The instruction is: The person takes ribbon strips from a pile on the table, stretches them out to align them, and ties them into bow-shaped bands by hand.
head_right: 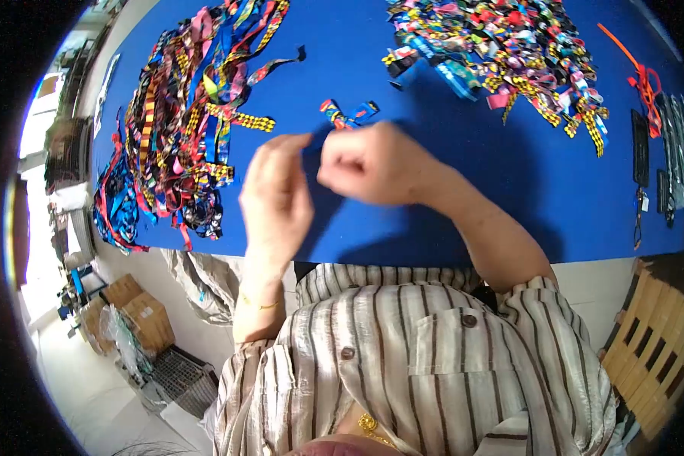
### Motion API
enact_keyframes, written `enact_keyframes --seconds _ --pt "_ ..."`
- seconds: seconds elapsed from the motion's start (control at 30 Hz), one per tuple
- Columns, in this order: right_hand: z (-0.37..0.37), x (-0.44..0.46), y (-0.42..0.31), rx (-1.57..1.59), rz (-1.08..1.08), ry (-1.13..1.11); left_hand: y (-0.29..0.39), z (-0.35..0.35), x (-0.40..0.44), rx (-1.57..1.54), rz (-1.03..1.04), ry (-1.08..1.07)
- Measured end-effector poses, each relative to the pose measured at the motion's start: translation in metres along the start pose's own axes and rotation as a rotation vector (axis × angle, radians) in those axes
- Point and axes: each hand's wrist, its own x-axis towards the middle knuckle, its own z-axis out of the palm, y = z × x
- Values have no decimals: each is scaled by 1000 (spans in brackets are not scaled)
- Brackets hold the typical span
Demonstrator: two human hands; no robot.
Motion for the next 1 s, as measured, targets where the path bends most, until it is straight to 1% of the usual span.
enact_keyframes --seconds 0.07,0.13,0.17,0.27,0.37,0.4,0.5,0.6,0.7,0.8,1.0 --pt "-14 14 -5 -139 82 211 -2 21 -4 108 -11 -39" --pt "-26 28 -14 -251 132 234 -4 38 -4 169 12 -32" --pt "-29 36 0 -483 -67 257 -6 43 -3 220 32 -43" --pt "-30 54 16 -638 -250 205 -8 56 -4 244 13 -91" --pt "-21 60 39 -671 -197 172 -15 66 -10 251 6 -131" --pt "-18 62 41 -688 -188 149 -17 67 -12 253 -3 -142" --pt "-18 63 39 -639 -112 144 -18 66 -12 331 60 -149" --pt "-17 64 44 -608 -95 164 -19 71 -16 368 74 -116" --pt "-13 64 46 -596 -51 192 -18 68 -16 324 3 -188" --pt "-11 64 48 -577 -29 226 -21 65 -12 345 72 -175" --pt "-13 65 52 -546 -53 246 -18 65 -13 379 74 -210"
